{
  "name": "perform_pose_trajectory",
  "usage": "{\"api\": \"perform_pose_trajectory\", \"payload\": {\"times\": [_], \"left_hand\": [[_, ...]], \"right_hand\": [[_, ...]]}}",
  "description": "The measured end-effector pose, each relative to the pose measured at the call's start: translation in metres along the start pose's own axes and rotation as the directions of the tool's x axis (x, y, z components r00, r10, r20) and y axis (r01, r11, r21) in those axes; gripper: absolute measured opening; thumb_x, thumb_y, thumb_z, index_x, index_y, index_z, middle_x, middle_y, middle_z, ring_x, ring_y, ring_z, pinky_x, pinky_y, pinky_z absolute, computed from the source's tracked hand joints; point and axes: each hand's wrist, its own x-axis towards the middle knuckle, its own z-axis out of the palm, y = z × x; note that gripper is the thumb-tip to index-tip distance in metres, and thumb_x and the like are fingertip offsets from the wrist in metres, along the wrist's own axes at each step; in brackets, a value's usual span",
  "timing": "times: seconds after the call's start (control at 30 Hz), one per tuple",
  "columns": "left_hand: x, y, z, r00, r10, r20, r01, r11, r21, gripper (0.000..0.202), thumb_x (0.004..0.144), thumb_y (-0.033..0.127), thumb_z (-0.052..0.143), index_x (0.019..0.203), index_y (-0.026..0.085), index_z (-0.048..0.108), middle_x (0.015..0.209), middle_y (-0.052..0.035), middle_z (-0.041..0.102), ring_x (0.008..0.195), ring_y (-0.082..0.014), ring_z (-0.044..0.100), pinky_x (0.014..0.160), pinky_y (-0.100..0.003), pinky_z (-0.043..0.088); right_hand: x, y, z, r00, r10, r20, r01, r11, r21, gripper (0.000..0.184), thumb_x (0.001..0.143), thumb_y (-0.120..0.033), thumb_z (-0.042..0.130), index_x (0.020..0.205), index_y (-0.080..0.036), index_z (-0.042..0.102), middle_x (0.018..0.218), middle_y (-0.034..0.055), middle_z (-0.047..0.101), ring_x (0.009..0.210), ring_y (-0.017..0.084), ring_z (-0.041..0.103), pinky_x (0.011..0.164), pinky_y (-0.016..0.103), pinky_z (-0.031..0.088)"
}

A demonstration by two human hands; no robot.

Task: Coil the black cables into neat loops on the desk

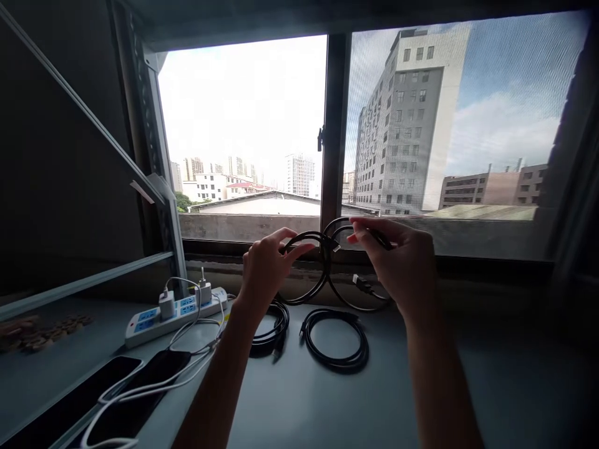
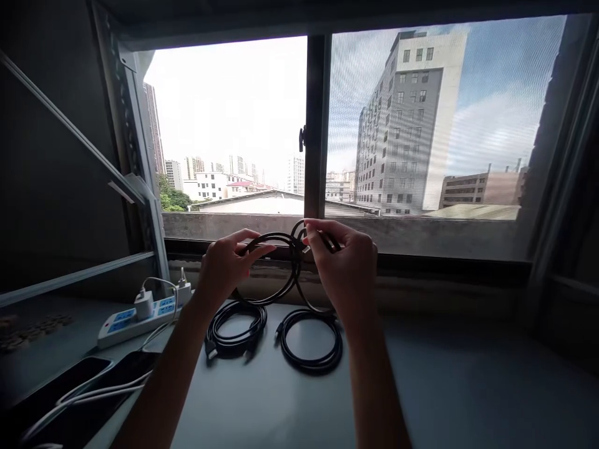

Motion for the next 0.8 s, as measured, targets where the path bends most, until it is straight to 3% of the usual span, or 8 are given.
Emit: {"api": "perform_pose_trajectory", "payload": {"times": [0.17,0.33,0.53,0.67,0.8], "left_hand": [[-0.001,-0.004,0.004,0.998,0.058,0.001,-0.057,0.984,0.171,0.050,0.072,0.064,0.055,0.050,0.018,0.052,0.044,0.0005,0.046,0.043,-0.0126,0.040,0.047,-0.024,0.021],[-0.001,-0.003,0.007,0.994,0.109,-0.001,-0.108,0.985,0.138,0.050,0.075,0.055,0.056,0.044,0.018,0.042,0.040,0.0019,0.037,0.042,-0.0109,0.030,0.046,-0.025,0.017],[-0.001,0.006,0.006,0.998,0.017,-0.061,-0.033,0.962,-0.271,0.056,0.074,0.048,0.059,0.042,0.018,0.025,0.037,0.0059,0.022,0.037,-0.0067,0.024,0.040,-0.023,0.018],[0.000,0.010,0.001,0.978,-0.203,-0.055,0.128,0.785,-0.606,0.046,0.075,0.043,0.056,0.042,0.019,0.035,0.031,0.0062,0.027,0.027,-0.0064,0.028,0.033,-0.022,0.021],[0.004,0.007,-0.003,0.935,-0.354,-0.008,0.213,0.580,-0.786,0.037,0.073,0.037,0.056,0.045,0.019,0.038,0.031,0.0077,0.025,0.026,-0.0058,0.027,0.030,-0.021,0.021]], "right_hand": [[-0.002,-0.003,0.001,0.998,0.053,0.041,-0.051,0.997,-0.063,0.014,0.085,-0.027,0.063,0.095,-0.023,0.072,0.068,0.0003,0.065,0.065,0.019,0.062,0.056,0.025,0.045],[0.001,0.001,-0.001,0.991,0.111,0.070,-0.095,0.975,-0.200,0.013,0.083,-0.021,0.063,0.092,-0.021,0.072,0.066,0.0012,0.065,0.057,0.019,0.060,0.043,0.023,0.040],[0.006,0.029,-0.005,0.972,0.236,0.017,-0.221,0.932,-0.288,0.020,0.084,-0.024,0.061,0.098,-0.014,0.071,0.070,0.0024,0.066,0.032,0.011,0.044,0.028,0.020,0.038],[0.009,0.043,-0.016,0.975,0.219,-0.043,-0.223,0.943,-0.246,0.024,0.084,-0.032,0.059,0.092,-0.013,0.072,0.072,0.0045,0.066,0.029,0.009,0.042,0.027,0.019,0.037],[0.012,0.046,-0.024,0.981,0.169,-0.099,-0.186,0.964,-0.188,0.027,0.081,-0.038,0.060,0.091,-0.015,0.072,0.074,0.0047,0.066,0.029,0.008,0.042,0.031,0.019,0.037]]}}
